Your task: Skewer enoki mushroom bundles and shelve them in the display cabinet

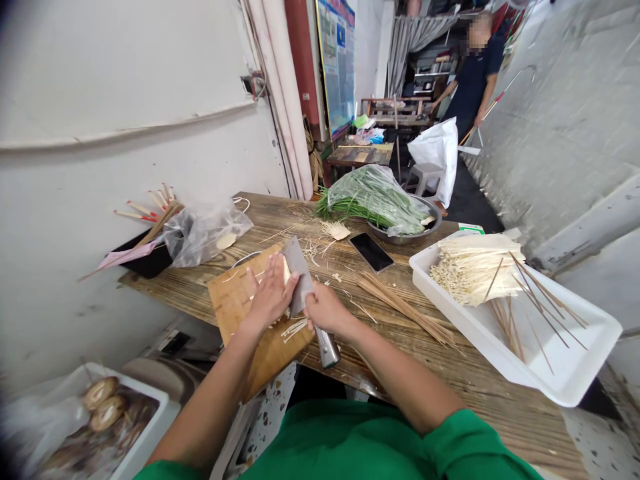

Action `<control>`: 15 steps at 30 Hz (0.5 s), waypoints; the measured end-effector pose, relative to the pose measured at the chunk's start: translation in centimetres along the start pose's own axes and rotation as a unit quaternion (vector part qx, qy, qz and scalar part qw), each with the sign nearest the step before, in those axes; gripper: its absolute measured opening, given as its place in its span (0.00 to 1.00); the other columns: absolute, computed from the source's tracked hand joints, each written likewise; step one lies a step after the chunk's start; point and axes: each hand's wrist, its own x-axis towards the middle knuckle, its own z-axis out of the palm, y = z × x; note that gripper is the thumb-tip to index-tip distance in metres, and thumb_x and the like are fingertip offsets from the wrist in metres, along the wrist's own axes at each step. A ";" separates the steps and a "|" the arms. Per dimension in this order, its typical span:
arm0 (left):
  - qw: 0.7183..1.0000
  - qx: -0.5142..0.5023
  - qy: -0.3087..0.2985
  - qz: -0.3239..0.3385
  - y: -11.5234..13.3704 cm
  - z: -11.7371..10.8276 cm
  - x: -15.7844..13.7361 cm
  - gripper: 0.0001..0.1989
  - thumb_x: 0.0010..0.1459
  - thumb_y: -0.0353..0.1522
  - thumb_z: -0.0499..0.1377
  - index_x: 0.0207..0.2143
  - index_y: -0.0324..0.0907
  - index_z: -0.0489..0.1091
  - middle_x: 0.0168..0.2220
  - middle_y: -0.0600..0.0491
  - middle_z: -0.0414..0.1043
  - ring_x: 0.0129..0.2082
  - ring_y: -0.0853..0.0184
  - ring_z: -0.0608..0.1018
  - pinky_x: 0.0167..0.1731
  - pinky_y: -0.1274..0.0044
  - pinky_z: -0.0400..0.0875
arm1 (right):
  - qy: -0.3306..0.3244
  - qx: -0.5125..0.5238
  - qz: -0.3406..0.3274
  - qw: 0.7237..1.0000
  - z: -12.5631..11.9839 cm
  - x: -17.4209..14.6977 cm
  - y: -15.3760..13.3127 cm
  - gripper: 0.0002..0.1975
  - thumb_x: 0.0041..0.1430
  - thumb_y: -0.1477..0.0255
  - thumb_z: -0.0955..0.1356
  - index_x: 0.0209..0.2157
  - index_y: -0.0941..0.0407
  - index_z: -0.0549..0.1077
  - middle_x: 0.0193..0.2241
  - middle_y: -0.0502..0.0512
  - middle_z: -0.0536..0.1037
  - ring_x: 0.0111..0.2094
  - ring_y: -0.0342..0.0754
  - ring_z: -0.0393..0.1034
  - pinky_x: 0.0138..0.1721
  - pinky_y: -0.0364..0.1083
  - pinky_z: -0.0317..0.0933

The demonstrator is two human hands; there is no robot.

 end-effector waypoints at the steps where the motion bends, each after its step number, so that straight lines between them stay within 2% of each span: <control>1: 1.000 0.008 0.001 0.002 0.2 0.3 0.1 0.35 0.60 0.48 0.35 0.62 0.33 0.42 0.63 0.40 0.45 0.63 0.58 0.46 0.57 0.56 0.23 | 0.002 0.018 0.011 1.000 -0.3 0.1 0.4 0.03 0.58 0.75 0.56 0.29 0.55 0.54 0.16 0.41 0.62 0.11 0.37 0.58 0.12 0.36 0.56; 9: 0.997 0.065 -0.048 0.015 1.9 2.7 1.2 0.39 0.58 0.51 0.34 0.61 0.31 0.49 0.62 0.39 0.49 0.63 0.56 0.50 0.58 0.57 0.24 | 0.011 0.132 0.063 0.989 -2.5 0.5 3.5 0.01 0.56 0.73 0.57 0.30 0.55 0.55 0.14 0.40 0.62 0.10 0.37 0.56 0.10 0.36 0.55; 15: 0.993 0.099 -0.051 0.027 2.1 3.2 1.4 0.39 0.58 0.51 0.34 0.61 0.32 0.48 0.62 0.41 0.49 0.63 0.57 0.48 0.58 0.58 0.25 | 0.010 0.188 0.058 0.980 -3.0 -0.7 5.9 0.07 0.54 0.66 0.59 0.30 0.55 0.55 0.14 0.39 0.61 0.09 0.36 0.54 0.10 0.36 0.53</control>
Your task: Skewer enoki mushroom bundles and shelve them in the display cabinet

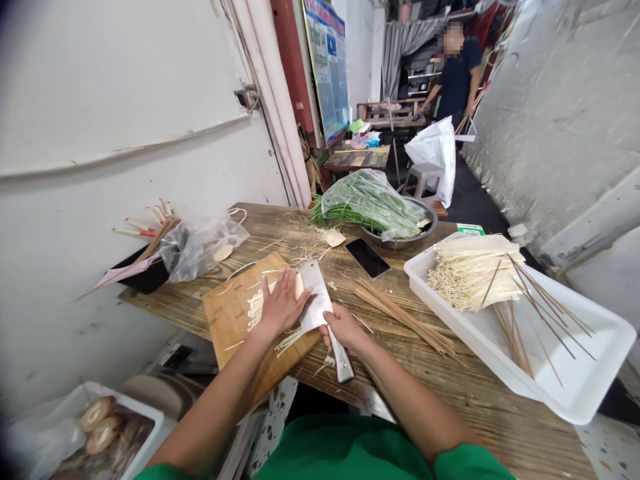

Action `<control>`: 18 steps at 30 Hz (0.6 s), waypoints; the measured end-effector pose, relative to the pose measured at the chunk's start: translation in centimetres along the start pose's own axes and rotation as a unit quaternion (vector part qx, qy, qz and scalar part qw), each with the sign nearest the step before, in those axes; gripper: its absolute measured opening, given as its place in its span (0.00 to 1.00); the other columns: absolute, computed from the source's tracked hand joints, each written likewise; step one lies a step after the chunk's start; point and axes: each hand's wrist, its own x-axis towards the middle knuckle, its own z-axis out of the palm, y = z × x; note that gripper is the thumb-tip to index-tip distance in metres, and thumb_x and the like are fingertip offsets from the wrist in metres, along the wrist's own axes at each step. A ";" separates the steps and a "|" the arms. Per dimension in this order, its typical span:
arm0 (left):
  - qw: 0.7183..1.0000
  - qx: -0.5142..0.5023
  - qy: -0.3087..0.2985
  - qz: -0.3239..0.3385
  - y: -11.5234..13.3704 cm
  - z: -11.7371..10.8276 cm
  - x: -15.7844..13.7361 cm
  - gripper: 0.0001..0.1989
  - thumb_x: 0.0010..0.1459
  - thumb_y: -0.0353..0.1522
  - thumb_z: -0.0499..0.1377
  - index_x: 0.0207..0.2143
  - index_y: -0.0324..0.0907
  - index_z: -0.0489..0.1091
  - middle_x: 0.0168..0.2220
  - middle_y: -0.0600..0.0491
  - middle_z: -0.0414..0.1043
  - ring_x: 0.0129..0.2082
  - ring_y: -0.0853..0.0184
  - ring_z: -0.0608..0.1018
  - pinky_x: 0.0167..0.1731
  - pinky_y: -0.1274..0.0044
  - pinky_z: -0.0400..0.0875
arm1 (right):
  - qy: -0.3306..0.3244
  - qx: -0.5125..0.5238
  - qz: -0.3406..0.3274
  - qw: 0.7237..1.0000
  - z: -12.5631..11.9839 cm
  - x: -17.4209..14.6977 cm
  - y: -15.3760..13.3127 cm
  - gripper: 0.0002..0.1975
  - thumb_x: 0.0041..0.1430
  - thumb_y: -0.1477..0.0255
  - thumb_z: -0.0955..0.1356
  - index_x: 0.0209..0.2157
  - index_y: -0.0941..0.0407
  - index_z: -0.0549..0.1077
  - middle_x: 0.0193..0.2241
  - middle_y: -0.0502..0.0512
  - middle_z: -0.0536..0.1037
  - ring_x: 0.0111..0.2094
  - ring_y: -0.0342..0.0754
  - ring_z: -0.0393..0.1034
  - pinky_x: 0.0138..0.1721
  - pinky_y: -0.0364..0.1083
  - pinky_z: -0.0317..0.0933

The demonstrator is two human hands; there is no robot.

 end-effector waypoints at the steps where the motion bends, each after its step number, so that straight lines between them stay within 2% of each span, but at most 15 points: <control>1: 1.000 0.002 0.001 0.004 0.0 0.0 0.0 0.39 0.58 0.52 0.34 0.61 0.32 0.48 0.62 0.41 0.49 0.63 0.57 0.47 0.58 0.58 0.25 | 0.002 0.003 -0.001 1.000 -0.1 -0.2 0.3 0.08 0.54 0.65 0.60 0.30 0.55 0.55 0.14 0.39 0.61 0.09 0.36 0.54 0.10 0.36 0.52; 4: 1.000 0.003 0.003 0.011 -0.2 0.2 0.0 0.39 0.58 0.52 0.35 0.61 0.32 0.48 0.62 0.42 0.48 0.63 0.58 0.47 0.59 0.59 0.25 | 0.008 -0.002 0.001 1.000 0.1 -0.4 0.6 0.10 0.54 0.63 0.60 0.31 0.54 0.55 0.14 0.38 0.61 0.09 0.37 0.54 0.10 0.37 0.52; 7: 1.000 -0.001 0.006 0.007 -0.4 0.4 0.2 0.39 0.58 0.51 0.35 0.61 0.31 0.49 0.62 0.41 0.48 0.63 0.58 0.47 0.59 0.60 0.26 | 0.010 -0.022 0.003 1.000 0.5 0.1 -0.2 0.08 0.55 0.65 0.59 0.30 0.54 0.55 0.13 0.38 0.61 0.09 0.37 0.54 0.11 0.36 0.52; 10: 1.000 -0.003 0.004 -0.009 -0.7 0.4 0.3 0.40 0.58 0.51 0.34 0.60 0.29 0.49 0.62 0.38 0.48 0.63 0.58 0.47 0.59 0.59 0.29 | -0.004 -0.052 0.006 0.999 0.4 0.6 -1.2 0.04 0.56 0.70 0.58 0.29 0.55 0.56 0.13 0.39 0.61 0.10 0.36 0.54 0.11 0.35 0.52; 14: 1.000 -0.008 -0.008 -0.004 -0.7 0.4 0.2 0.41 0.58 0.52 0.34 0.60 0.27 0.48 0.62 0.38 0.48 0.63 0.58 0.47 0.59 0.60 0.30 | -0.033 -0.072 0.002 0.997 -0.2 0.4 -1.2 0.04 0.56 0.70 0.58 0.30 0.55 0.56 0.14 0.39 0.61 0.09 0.36 0.53 0.10 0.36 0.51; 18: 0.999 -0.018 -0.029 -0.004 -0.7 0.3 0.3 0.42 0.58 0.52 0.33 0.60 0.25 0.46 0.62 0.37 0.46 0.63 0.58 0.46 0.59 0.61 0.29 | -0.010 -0.076 0.004 0.997 0.3 1.1 -1.2 0.02 0.56 0.72 0.57 0.30 0.55 0.56 0.14 0.40 0.61 0.09 0.36 0.53 0.10 0.36 0.51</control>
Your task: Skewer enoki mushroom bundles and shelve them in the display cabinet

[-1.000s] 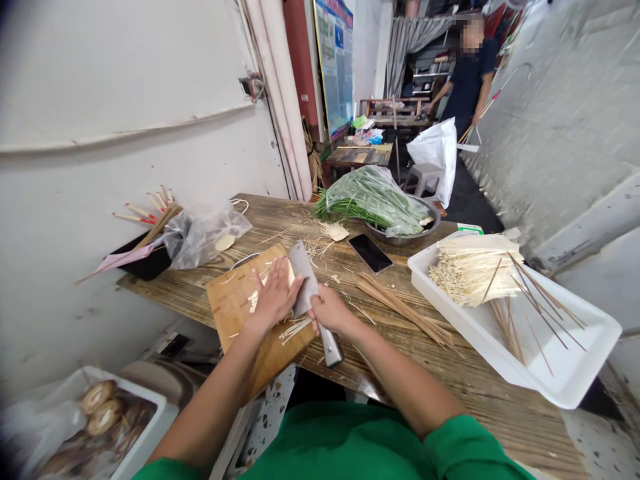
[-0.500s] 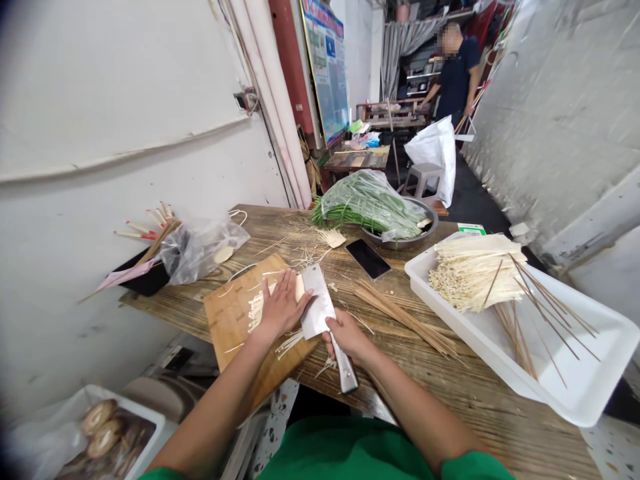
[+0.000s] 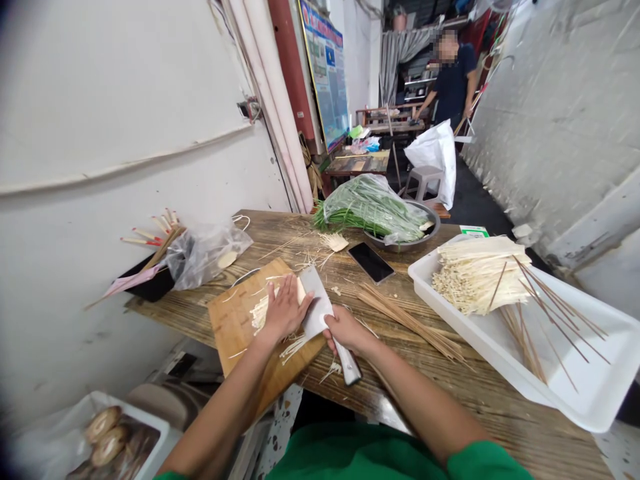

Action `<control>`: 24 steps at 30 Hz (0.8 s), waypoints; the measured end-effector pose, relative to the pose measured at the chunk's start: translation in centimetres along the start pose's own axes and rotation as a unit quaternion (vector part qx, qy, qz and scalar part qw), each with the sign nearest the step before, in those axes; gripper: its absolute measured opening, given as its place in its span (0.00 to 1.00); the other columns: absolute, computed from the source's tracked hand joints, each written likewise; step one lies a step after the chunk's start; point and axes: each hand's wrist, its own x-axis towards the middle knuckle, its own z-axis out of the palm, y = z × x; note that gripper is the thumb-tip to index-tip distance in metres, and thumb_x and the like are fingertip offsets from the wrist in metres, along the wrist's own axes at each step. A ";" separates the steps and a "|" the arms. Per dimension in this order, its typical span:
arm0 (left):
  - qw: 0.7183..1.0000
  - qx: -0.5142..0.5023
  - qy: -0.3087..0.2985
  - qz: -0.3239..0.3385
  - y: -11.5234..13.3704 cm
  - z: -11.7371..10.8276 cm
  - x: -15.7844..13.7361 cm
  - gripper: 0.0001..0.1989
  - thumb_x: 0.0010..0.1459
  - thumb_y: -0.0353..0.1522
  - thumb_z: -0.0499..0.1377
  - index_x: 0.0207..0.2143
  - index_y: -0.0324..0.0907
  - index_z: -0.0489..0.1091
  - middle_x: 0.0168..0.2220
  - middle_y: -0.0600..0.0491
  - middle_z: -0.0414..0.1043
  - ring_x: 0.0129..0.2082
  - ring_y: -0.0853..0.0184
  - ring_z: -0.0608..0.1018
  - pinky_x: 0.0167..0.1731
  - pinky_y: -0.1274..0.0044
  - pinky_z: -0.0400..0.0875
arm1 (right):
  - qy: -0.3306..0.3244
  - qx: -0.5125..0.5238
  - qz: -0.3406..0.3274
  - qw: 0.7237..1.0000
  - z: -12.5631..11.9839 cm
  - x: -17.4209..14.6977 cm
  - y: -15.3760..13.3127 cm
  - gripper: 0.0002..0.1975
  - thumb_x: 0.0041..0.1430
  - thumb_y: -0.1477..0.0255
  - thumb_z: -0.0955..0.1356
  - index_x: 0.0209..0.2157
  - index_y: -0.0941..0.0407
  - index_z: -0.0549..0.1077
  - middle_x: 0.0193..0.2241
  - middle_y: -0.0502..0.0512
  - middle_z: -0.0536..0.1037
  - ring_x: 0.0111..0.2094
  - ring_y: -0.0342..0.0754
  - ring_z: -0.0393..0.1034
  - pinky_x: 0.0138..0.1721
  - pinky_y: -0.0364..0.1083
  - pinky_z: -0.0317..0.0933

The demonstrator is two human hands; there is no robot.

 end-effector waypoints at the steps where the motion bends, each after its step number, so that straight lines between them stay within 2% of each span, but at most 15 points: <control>1: 1.000 -0.003 -0.004 -0.007 0.0 0.0 0.1 0.42 0.58 0.52 0.33 0.60 0.25 0.46 0.62 0.36 0.46 0.63 0.58 0.46 0.59 0.61 0.29 | 0.010 0.000 0.002 1.000 0.3 0.4 -0.3 0.02 0.57 0.73 0.57 0.30 0.55 0.56 0.13 0.40 0.61 0.09 0.37 0.53 0.10 0.36 0.51; 6: 1.000 -0.016 -0.010 -0.019 -0.2 -0.3 0.0 0.42 0.57 0.52 0.33 0.61 0.26 0.46 0.62 0.35 0.45 0.63 0.57 0.46 0.59 0.60 0.31 | 0.015 -0.019 -0.004 1.000 1.8 1.2 -1.4 0.04 0.58 0.76 0.54 0.30 0.55 0.56 0.14 0.40 0.60 0.10 0.37 0.55 0.12 0.37 0.54; 10: 0.999 -0.045 0.004 -0.005 -0.6 -0.5 -0.5 0.40 0.58 0.51 0.35 0.62 0.28 0.43 0.63 0.37 0.44 0.63 0.58 0.45 0.59 0.59 0.29 | 0.042 -0.129 -0.036 0.990 2.7 0.0 -2.0 0.04 0.58 0.76 0.54 0.31 0.55 0.55 0.15 0.42 0.62 0.11 0.39 0.58 0.14 0.39 0.56; 12: 0.997 -0.077 0.026 -0.003 -1.0 -0.7 -0.9 0.38 0.59 0.49 0.35 0.62 0.31 0.40 0.63 0.38 0.42 0.64 0.59 0.44 0.59 0.58 0.28 | 0.056 -0.235 -0.077 0.967 3.4 -0.5 -3.0 0.03 0.57 0.76 0.56 0.32 0.56 0.58 0.17 0.46 0.66 0.15 0.42 0.63 0.18 0.40 0.58; 15: 0.986 -0.151 0.063 -0.027 -1.9 -1.3 -1.5 0.34 0.61 0.45 0.32 0.63 0.33 0.35 0.64 0.39 0.39 0.64 0.60 0.41 0.58 0.57 0.27 | 0.077 -0.404 -0.150 0.899 4.9 -1.3 -5.6 0.02 0.54 0.76 0.60 0.30 0.59 0.62 0.24 0.57 0.72 0.25 0.47 0.69 0.27 0.42 0.60; 16: 0.981 -0.176 0.072 -0.038 -2.2 -1.7 -1.8 0.33 0.62 0.44 0.31 0.63 0.33 0.35 0.64 0.39 0.38 0.64 0.60 0.40 0.58 0.57 0.26 | 0.079 -0.440 -0.162 0.880 5.4 -1.5 -6.5 0.03 0.53 0.76 0.60 0.30 0.60 0.63 0.27 0.60 0.73 0.28 0.49 0.70 0.29 0.43 0.59; 18: 0.973 -0.208 0.087 -0.053 -2.6 -2.8 -2.3 0.32 0.62 0.43 0.30 0.63 0.34 0.35 0.64 0.40 0.38 0.64 0.61 0.40 0.58 0.58 0.25 | 0.079 -0.473 -0.172 0.861 6.4 -2.2 -8.1 0.04 0.53 0.76 0.60 0.31 0.61 0.65 0.32 0.65 0.74 0.32 0.50 0.70 0.30 0.43 0.59; 20: 0.972 -0.205 0.097 -0.056 -2.9 -4.1 -2.6 0.32 0.62 0.43 0.30 0.63 0.34 0.36 0.64 0.40 0.39 0.64 0.62 0.41 0.58 0.58 0.23 | 0.076 -0.464 -0.177 0.864 7.1 -2.6 -8.9 0.05 0.53 0.77 0.60 0.32 0.61 0.65 0.31 0.64 0.75 0.32 0.50 0.70 0.30 0.43 0.59; 21: 0.975 -0.193 0.097 -0.052 -3.0 -4.7 -2.8 0.32 0.62 0.43 0.30 0.63 0.33 0.37 0.64 0.39 0.40 0.64 0.62 0.42 0.58 0.58 0.23 | 0.070 -0.445 -0.176 0.875 7.3 -2.8 -8.9 0.05 0.54 0.77 0.59 0.32 0.61 0.65 0.28 0.62 0.74 0.30 0.49 0.71 0.28 0.42 0.59; 24: 0.987 -0.138 0.078 -0.034 -3.2 -6.2 -2.8 0.33 0.62 0.44 0.32 0.63 0.32 0.39 0.63 0.38 0.43 0.64 0.61 0.44 0.57 0.58 0.23 | 0.035 -0.331 -0.139 0.933 7.5 -2.5 -8.0 0.06 0.56 0.76 0.56 0.33 0.59 0.62 0.19 0.53 0.70 0.20 0.45 0.69 0.21 0.40 0.59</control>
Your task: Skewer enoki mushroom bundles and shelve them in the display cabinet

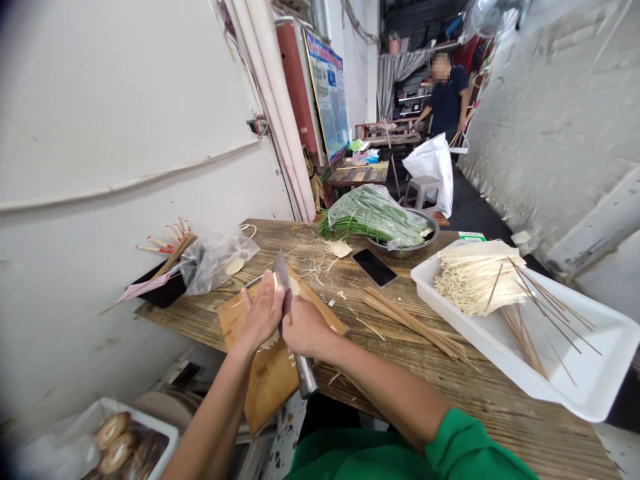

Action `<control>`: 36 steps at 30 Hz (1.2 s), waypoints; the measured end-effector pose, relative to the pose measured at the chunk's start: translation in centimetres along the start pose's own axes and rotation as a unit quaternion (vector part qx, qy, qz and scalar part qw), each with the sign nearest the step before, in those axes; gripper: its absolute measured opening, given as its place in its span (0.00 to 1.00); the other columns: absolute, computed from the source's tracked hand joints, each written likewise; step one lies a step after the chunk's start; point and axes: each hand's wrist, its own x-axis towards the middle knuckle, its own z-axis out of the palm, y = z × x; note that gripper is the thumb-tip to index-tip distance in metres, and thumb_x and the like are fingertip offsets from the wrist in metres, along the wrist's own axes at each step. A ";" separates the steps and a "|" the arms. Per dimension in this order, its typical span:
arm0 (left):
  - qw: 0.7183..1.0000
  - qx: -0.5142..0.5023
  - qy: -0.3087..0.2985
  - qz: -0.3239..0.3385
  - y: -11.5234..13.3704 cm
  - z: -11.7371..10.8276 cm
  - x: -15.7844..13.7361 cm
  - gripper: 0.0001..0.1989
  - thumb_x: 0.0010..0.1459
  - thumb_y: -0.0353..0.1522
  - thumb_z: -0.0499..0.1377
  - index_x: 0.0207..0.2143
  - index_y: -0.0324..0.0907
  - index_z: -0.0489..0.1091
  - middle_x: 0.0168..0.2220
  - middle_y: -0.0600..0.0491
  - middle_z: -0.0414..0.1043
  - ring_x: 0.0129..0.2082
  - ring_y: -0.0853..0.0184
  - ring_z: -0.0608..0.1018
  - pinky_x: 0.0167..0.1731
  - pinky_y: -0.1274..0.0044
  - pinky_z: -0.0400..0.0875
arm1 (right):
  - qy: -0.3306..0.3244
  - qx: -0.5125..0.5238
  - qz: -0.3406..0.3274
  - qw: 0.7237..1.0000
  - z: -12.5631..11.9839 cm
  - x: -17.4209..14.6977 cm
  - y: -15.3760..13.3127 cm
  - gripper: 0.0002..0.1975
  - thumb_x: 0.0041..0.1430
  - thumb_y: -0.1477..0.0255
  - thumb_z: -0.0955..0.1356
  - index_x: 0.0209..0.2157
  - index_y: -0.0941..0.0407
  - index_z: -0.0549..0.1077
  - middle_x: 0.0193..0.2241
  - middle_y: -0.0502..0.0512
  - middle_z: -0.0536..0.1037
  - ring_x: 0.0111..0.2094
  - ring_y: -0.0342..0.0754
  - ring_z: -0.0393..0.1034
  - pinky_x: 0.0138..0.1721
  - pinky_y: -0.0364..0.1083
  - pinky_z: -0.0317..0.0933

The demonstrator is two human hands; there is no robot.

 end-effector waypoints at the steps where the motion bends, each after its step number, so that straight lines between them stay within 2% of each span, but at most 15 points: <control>1: 1.000 0.015 -0.010 0.004 0.0 -0.2 0.1 0.34 0.62 0.45 0.32 0.62 0.32 0.40 0.63 0.38 0.44 0.63 0.60 0.45 0.57 0.58 0.22 | -0.007 0.045 0.013 0.999 0.3 0.1 0.4 0.05 0.57 0.76 0.55 0.33 0.58 0.60 0.17 0.50 0.68 0.17 0.44 0.67 0.18 0.40 0.58; 4: 0.998 0.041 -0.039 0.008 -0.1 0.1 0.3 0.35 0.61 0.46 0.34 0.62 0.31 0.42 0.63 0.37 0.45 0.63 0.60 0.45 0.57 0.59 0.21 | -0.008 0.135 0.028 0.990 1.3 0.7 2.0 0.03 0.56 0.76 0.55 0.31 0.56 0.57 0.17 0.46 0.66 0.13 0.43 0.65 0.14 0.39 0.57; 7: 0.997 0.035 -0.063 -0.003 -0.3 1.4 0.3 0.36 0.60 0.48 0.35 0.62 0.31 0.42 0.62 0.36 0.46 0.63 0.58 0.47 0.57 0.58 0.22 | -0.004 0.184 0.049 0.982 1.9 1.1 3.4 0.04 0.55 0.77 0.56 0.30 0.55 0.55 0.16 0.44 0.64 0.12 0.42 0.64 0.12 0.39 0.56; 11: 0.999 0.032 -0.041 -0.002 -0.4 3.0 0.2 0.36 0.59 0.49 0.37 0.61 0.33 0.46 0.62 0.38 0.48 0.63 0.58 0.48 0.56 0.57 0.20 | 0.004 0.231 0.080 0.970 2.3 1.2 5.5 0.04 0.55 0.77 0.55 0.28 0.54 0.55 0.15 0.43 0.63 0.11 0.42 0.62 0.11 0.39 0.57; 14: 0.999 0.041 -0.024 -0.006 0.1 3.4 0.4 0.32 0.60 0.47 0.39 0.59 0.36 0.52 0.61 0.39 0.50 0.62 0.57 0.50 0.56 0.57 0.21 | 0.012 0.248 0.087 0.965 2.5 1.3 6.9 0.04 0.54 0.77 0.56 0.28 0.54 0.55 0.15 0.42 0.63 0.10 0.41 0.61 0.11 0.39 0.57; 18: 0.997 0.055 -0.040 -0.026 1.0 3.6 1.4 0.27 0.59 0.42 0.44 0.55 0.35 0.56 0.59 0.38 0.55 0.61 0.56 0.53 0.57 0.55 0.26 | 0.027 0.296 0.123 0.947 2.4 1.5 7.8 0.04 0.54 0.78 0.56 0.29 0.54 0.55 0.14 0.41 0.62 0.10 0.40 0.60 0.10 0.38 0.56; 21: 0.996 0.053 -0.063 -0.021 1.4 3.7 2.3 0.23 0.58 0.37 0.45 0.55 0.39 0.57 0.58 0.40 0.58 0.60 0.55 0.57 0.56 0.51 0.28 | 0.025 0.323 0.142 0.936 2.0 1.5 8.0 0.05 0.54 0.78 0.55 0.29 0.55 0.56 0.13 0.41 0.62 0.10 0.40 0.59 0.11 0.38 0.55; 25: 0.992 0.061 -0.108 0.021 1.9 3.6 3.2 0.23 0.57 0.34 0.45 0.56 0.43 0.57 0.60 0.43 0.54 0.61 0.56 0.55 0.56 0.50 0.30 | 0.016 0.370 0.142 0.918 1.3 1.4 8.5 0.05 0.54 0.78 0.55 0.29 0.55 0.56 0.13 0.41 0.62 0.09 0.39 0.57 0.10 0.38 0.54; 27: 0.990 0.069 -0.117 0.043 2.2 3.3 3.5 0.22 0.57 0.32 0.45 0.54 0.44 0.59 0.60 0.44 0.55 0.60 0.58 0.56 0.56 0.51 0.29 | 0.011 0.387 0.138 0.912 1.1 1.3 8.9 0.05 0.54 0.78 0.55 0.28 0.55 0.57 0.13 0.41 0.62 0.09 0.39 0.57 0.10 0.38 0.54; 31: 0.982 0.081 -0.136 0.104 2.4 2.5 4.3 0.15 0.55 0.31 0.46 0.43 0.46 0.66 0.55 0.48 0.64 0.57 0.60 0.61 0.56 0.52 0.27 | 0.005 0.407 0.140 0.903 0.5 1.1 9.3 0.05 0.53 0.78 0.55 0.28 0.56 0.58 0.13 0.41 0.62 0.09 0.39 0.57 0.11 0.38 0.54; 36: 0.954 0.105 -0.203 0.194 2.1 1.5 6.1 0.09 0.55 0.33 0.48 0.31 0.45 0.67 0.48 0.50 0.69 0.54 0.59 0.64 0.55 0.52 0.31 | -0.003 0.415 0.142 0.899 0.0 0.8 9.3 0.06 0.53 0.79 0.55 0.29 0.56 0.58 0.13 0.41 0.62 0.09 0.38 0.56 0.12 0.37 0.54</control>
